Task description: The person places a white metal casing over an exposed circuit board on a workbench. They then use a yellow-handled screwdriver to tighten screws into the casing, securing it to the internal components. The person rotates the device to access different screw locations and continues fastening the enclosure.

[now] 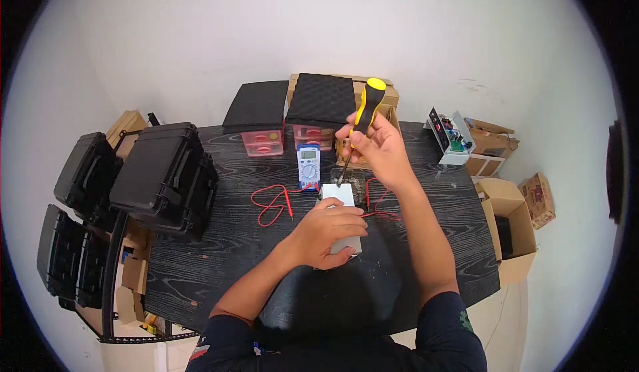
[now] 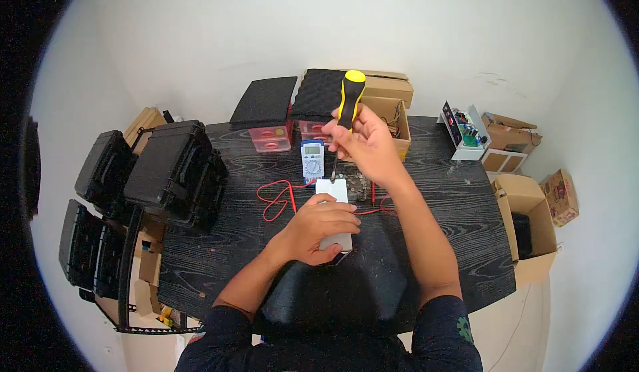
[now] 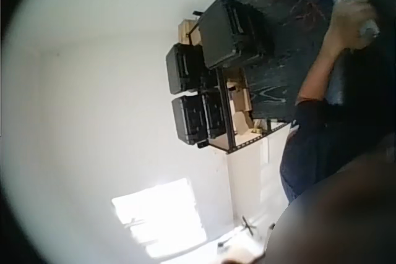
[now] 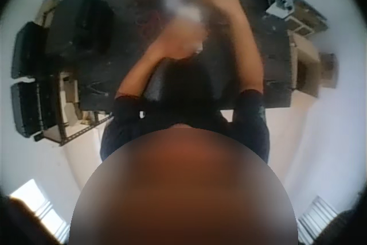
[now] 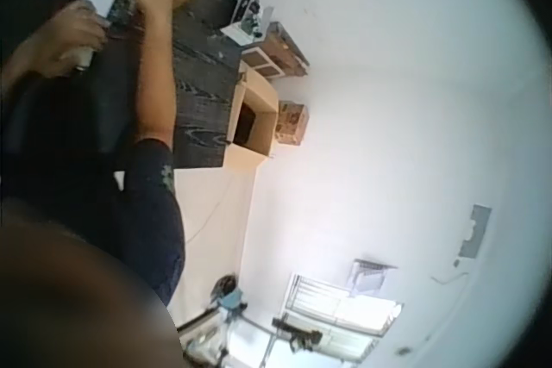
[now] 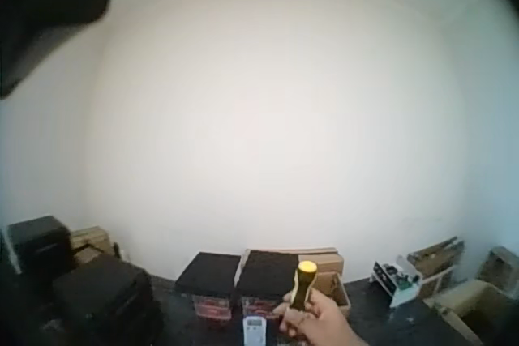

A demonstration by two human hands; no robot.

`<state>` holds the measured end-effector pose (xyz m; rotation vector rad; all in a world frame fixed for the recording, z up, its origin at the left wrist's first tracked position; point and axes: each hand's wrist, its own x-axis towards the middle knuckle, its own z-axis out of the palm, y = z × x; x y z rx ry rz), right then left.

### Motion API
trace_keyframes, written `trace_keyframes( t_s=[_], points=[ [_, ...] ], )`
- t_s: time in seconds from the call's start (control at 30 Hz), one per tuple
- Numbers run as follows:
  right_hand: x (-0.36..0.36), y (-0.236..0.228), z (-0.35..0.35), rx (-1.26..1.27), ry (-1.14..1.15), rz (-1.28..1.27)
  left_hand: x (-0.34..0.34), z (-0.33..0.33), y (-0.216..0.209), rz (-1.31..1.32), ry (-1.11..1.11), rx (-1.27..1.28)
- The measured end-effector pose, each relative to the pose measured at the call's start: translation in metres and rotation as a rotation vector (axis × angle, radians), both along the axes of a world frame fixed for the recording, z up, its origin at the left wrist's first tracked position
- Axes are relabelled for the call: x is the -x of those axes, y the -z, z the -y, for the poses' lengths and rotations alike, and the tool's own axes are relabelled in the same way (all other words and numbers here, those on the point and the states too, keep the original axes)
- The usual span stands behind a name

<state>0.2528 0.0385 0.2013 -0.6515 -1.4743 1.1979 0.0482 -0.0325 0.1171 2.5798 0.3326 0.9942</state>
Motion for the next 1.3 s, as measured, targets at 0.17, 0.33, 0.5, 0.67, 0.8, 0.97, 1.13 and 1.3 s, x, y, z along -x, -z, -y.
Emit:
trace_keyframes(
  t_s=[0.17,0.33,0.5,0.67,0.8,0.97,1.13,1.3],
  points=[
    [0.003,-0.01,0.01,0.045,0.027,-0.056,0.001,0.001,-0.002,0.001,0.001,-0.019],
    [0.008,0.006,0.004,-0.1,0.107,-0.095,0.0,0.0,0.001,-0.023,0.006,-0.002],
    [0.008,-0.001,0.008,-0.057,0.103,-0.095,0.0,-0.001,0.003,-0.017,0.005,0.001],
    [-0.001,-0.006,0.01,0.018,-0.026,-0.089,0.001,0.0,0.0,0.017,0.008,-0.018],
    [-0.003,0.003,0.007,-0.013,0.047,-0.125,0.0,0.001,-0.002,0.0,-0.003,-0.015],
    [0.007,0.008,0.005,-0.112,0.104,-0.119,0.0,-0.001,0.004,-0.005,0.008,-0.019],
    [-0.01,0.008,0.002,-0.033,-0.035,-0.076,-0.001,-0.003,0.006,0.085,0.025,-0.018],
    [-0.017,0.002,0.008,-0.024,-0.049,-0.022,0.002,-0.04,0.022,0.532,-0.214,-0.03]
  ],
)
